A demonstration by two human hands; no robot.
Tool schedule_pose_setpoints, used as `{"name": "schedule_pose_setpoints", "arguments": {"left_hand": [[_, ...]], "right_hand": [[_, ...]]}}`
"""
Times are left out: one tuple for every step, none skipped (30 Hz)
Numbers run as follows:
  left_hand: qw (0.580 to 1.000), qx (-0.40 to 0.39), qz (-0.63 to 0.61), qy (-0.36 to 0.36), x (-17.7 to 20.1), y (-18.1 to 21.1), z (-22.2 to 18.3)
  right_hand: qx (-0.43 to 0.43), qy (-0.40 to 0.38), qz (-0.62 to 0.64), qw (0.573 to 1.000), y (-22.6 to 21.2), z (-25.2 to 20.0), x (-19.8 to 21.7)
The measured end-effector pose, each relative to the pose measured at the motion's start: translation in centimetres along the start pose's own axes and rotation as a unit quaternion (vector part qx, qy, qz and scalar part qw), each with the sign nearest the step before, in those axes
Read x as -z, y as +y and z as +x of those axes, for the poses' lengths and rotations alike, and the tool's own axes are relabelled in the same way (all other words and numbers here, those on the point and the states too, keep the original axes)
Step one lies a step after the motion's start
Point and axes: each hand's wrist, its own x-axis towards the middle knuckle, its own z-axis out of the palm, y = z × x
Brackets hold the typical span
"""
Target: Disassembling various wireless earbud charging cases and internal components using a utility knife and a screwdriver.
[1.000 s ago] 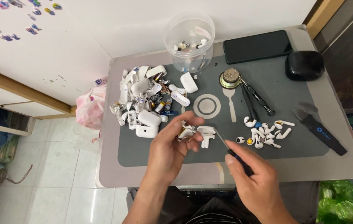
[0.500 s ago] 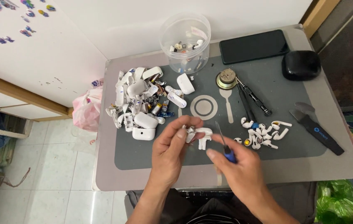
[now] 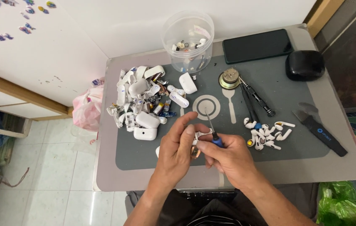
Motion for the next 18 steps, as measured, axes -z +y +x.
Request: {"name": "schedule_pose_setpoints", "arguments": {"left_hand": [[1.000,-0.015,-0.019,-0.012,0.0,-0.4,0.0],[1.000,-0.015,-0.020,-0.013,0.0,-0.3,-0.1],[0.999,-0.046,0.004,-0.018,0.0,-0.3,-0.2],[0.996,-0.078,0.029,-0.023,0.1,-0.3,-0.3],[0.996,-0.078,0.028,-0.022,0.1,0.9,-0.5],[0.998,-0.035,-0.002,-0.046,0.0,2.0,-0.6],[0.997,0.008,-0.033,-0.069,-0.2,3.2,-0.8],[0.997,0.008,-0.032,-0.069,0.3,2.1,-0.9],[0.991,-0.072,0.092,-0.071,0.8,0.9,-1.0],[0.963,-0.148,0.214,-0.071,1.3,-0.2,-1.2],[0.963,-0.147,0.215,-0.071,1.5,-0.4,-1.2],[0.955,-0.171,0.233,-0.064,1.7,-0.6,-1.4],[0.946,-0.194,0.252,-0.058,1.9,-0.8,-1.5],[0.946,-0.194,0.252,-0.057,2.1,-0.8,-1.5],[0.944,-0.215,0.241,-0.060,2.3,-0.8,-1.5],[0.942,-0.237,0.230,-0.064,2.4,-0.7,-1.5],[0.942,-0.237,0.230,-0.063,2.5,-0.8,-1.6],[0.941,-0.247,0.224,-0.050,2.5,-1.0,-1.6]], "right_hand": [[-0.025,0.014,-0.004,1.000,-0.1,0.1,0.0],[-0.026,0.015,-0.004,1.000,-0.1,0.1,0.2],[-0.021,0.006,0.009,1.000,-0.1,0.2,0.4],[-0.016,-0.003,0.022,1.000,-0.1,0.2,0.5],[-0.017,-0.004,0.022,1.000,0.6,0.6,0.9],[-0.025,-0.002,0.076,0.997,1.2,1.0,1.3],[-0.034,0.000,0.130,0.991,1.9,1.3,1.7],[-0.034,-0.001,0.130,0.991,1.7,1.3,1.8],[-0.030,-0.001,0.126,0.992,1.6,1.2,1.9],[-0.027,-0.001,0.123,0.992,1.5,1.1,2.0],[-0.028,-0.001,0.124,0.992,1.4,1.0,1.8],[-0.026,-0.001,0.124,0.992,1.3,0.8,1.7],[-0.024,-0.002,0.124,0.992,1.2,0.7,1.5],[-0.024,-0.003,0.124,0.992,1.7,0.8,1.7],[-0.022,-0.016,0.147,0.989,2.3,1.0,2.0],[-0.020,-0.029,0.169,0.985,2.7,1.1,2.3],[-0.020,-0.029,0.169,0.985,2.8,1.1,2.3],[-0.024,-0.028,0.179,0.983,2.9,1.1,2.3]]}}
